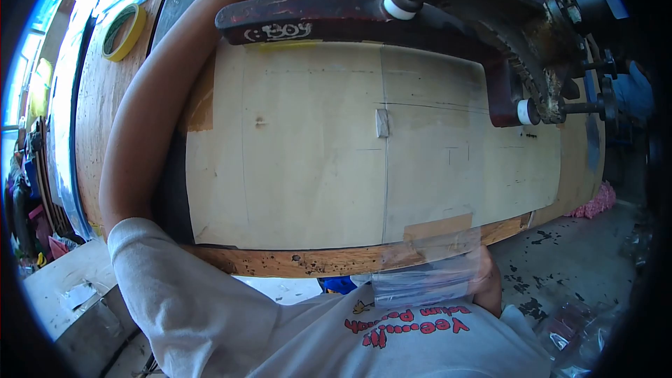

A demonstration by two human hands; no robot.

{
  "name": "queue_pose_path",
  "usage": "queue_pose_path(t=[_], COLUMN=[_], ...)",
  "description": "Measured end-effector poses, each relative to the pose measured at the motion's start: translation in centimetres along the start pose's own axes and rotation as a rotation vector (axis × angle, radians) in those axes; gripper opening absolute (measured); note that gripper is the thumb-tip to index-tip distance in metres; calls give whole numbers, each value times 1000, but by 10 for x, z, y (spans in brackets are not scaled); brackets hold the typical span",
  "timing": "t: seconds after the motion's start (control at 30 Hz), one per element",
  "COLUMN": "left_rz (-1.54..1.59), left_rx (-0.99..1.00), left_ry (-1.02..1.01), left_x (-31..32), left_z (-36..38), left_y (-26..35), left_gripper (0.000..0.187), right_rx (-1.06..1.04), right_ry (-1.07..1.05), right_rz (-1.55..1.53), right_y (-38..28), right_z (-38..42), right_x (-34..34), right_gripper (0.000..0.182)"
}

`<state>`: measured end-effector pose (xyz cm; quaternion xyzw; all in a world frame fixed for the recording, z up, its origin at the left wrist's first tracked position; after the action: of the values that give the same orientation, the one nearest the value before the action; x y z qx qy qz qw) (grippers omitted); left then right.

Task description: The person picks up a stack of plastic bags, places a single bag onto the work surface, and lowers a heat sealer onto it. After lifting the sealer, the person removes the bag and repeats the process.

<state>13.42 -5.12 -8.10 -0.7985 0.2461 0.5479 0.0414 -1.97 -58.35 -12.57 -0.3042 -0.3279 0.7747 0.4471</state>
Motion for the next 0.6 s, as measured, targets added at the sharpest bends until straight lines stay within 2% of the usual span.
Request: queue_pose_path(t=[0.1,0.53,0.6], left_rz=[-4,5,-19], left_rx=[4,97,39], left_ry=[-6,36,-8], left_x=[-1,6,3], left_z=[1,1,0], left_y=[0,-9,-6], left_gripper=[41,41,41], right_rx=[52,21,22], right_ry=[46,-76,-91], right_rz=[-68,-81,-80], right_y=[0,10,13], right_z=[-2,-7,-10], right_x=[3,-10,-11], right_gripper=[39,38,38])
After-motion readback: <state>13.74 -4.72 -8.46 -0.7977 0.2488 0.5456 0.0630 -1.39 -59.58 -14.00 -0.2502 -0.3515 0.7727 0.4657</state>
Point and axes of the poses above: each hand's wrist, its own z-axis away from the middle knuckle, its own x-axis out of the palm, y = z × x, the point moved 1 cm from there along -z, towards the middle knuckle, and after that the axes turned 9 degrees about y, right-handed, at the moved point
